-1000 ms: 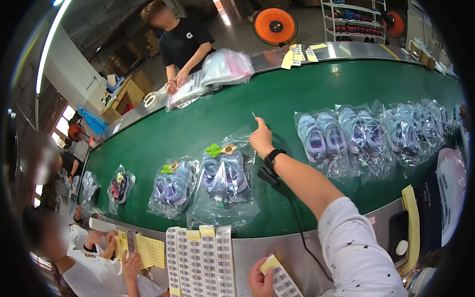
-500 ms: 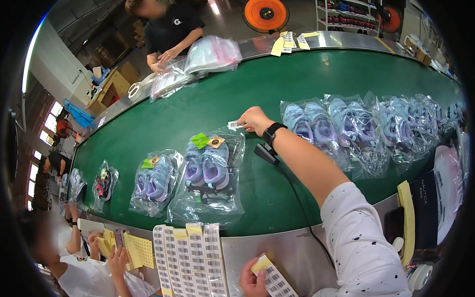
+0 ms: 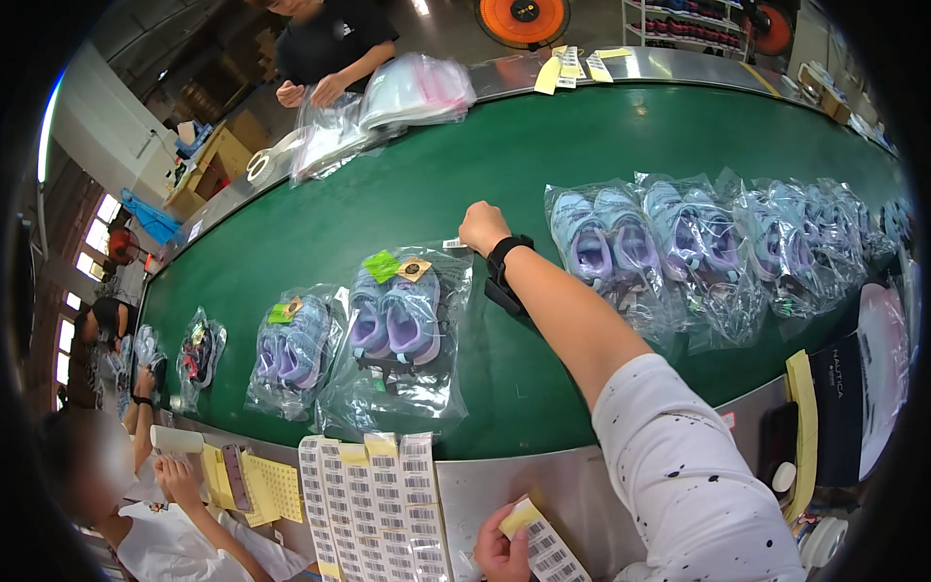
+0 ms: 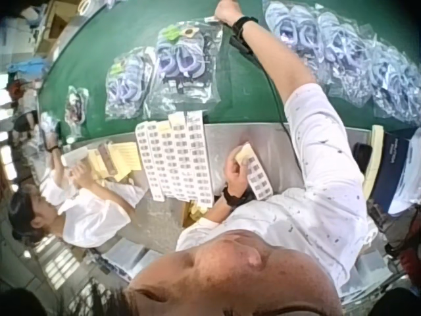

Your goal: The person peels barcode stickers from a sheet and applies them to plastic-wrapped footwear packages on a green conveyor belt. The person handles the packages one at a time, placing the labels on the clear plastic bags containing the shoes.

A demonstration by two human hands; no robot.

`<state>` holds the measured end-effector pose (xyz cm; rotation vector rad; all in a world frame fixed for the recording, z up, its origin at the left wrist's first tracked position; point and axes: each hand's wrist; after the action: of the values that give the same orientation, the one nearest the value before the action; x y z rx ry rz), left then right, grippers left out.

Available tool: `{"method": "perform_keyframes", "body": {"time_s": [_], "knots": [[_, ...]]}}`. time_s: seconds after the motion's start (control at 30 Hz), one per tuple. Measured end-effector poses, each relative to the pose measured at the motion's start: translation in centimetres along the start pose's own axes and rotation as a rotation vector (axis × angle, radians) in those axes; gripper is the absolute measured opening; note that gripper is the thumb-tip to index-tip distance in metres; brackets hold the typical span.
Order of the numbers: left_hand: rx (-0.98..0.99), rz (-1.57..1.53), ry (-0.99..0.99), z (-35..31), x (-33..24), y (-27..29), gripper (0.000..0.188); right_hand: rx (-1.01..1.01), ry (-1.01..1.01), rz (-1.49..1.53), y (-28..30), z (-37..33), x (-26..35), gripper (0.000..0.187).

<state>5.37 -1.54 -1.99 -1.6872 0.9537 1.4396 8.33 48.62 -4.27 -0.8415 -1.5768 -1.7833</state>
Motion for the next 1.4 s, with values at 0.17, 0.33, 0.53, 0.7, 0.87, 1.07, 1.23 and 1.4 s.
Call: {"method": "perform_keyframes", "body": {"time_s": [0.17, 0.33, 0.53, 0.7, 0.87, 1.07, 1.23, 1.4], "knots": [[0.028, -0.089, 0.059, -0.1, 0.3, -0.2, 0.039, -0.018, 0.001, -0.247, 0.9, -2.0, 1.3, 0.022], [0.036, -0.1, 0.025, -0.1, 0.7, -0.9, 0.038, -0.155, 0.274, -0.261, 8.8, -1.6, 1.8, 0.025], [-0.004, -0.208, 0.156, 1.1, -1.0, -0.4, 0.035, 0.076, 0.158, -0.286, 21.4, -3.6, 4.7, 0.041], [-0.06, -0.046, 0.008, 1.6, 0.6, 0.7, 0.037, 0.064, 0.322, -0.547, 19.0, -6.6, -7.3, 0.066], [-0.056, 0.149, -0.039, 1.9, -1.1, 1.0, 0.037, 0.088, 0.243, -0.159, 13.5, -9.6, -0.3, 0.06], [-0.14, -0.031, 0.117, 1.9, -2.7, 4.3, 0.029, 0.41, 0.414, 0.371, 10.8, -21.9, 10.6, 0.025], [-0.296, -0.112, -0.172, 4.4, -7.3, 6.1, 0.027, 1.076, 0.37, 0.333, 15.1, -33.0, 10.6, 0.02], [-0.167, 0.041, -0.258, 5.3, -10.4, 5.5, 0.028, 0.843, -0.042, 0.643, 14.4, -35.6, 9.9, 0.015]]}}
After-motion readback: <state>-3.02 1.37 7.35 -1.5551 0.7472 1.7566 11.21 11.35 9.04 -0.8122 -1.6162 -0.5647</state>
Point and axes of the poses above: each hand's wrist, its own z-axis towards the middle knuckle, its own y-axis out of the back of the hand, x = y × z, and after that the axes turned 13 degrees about -x, right-handed
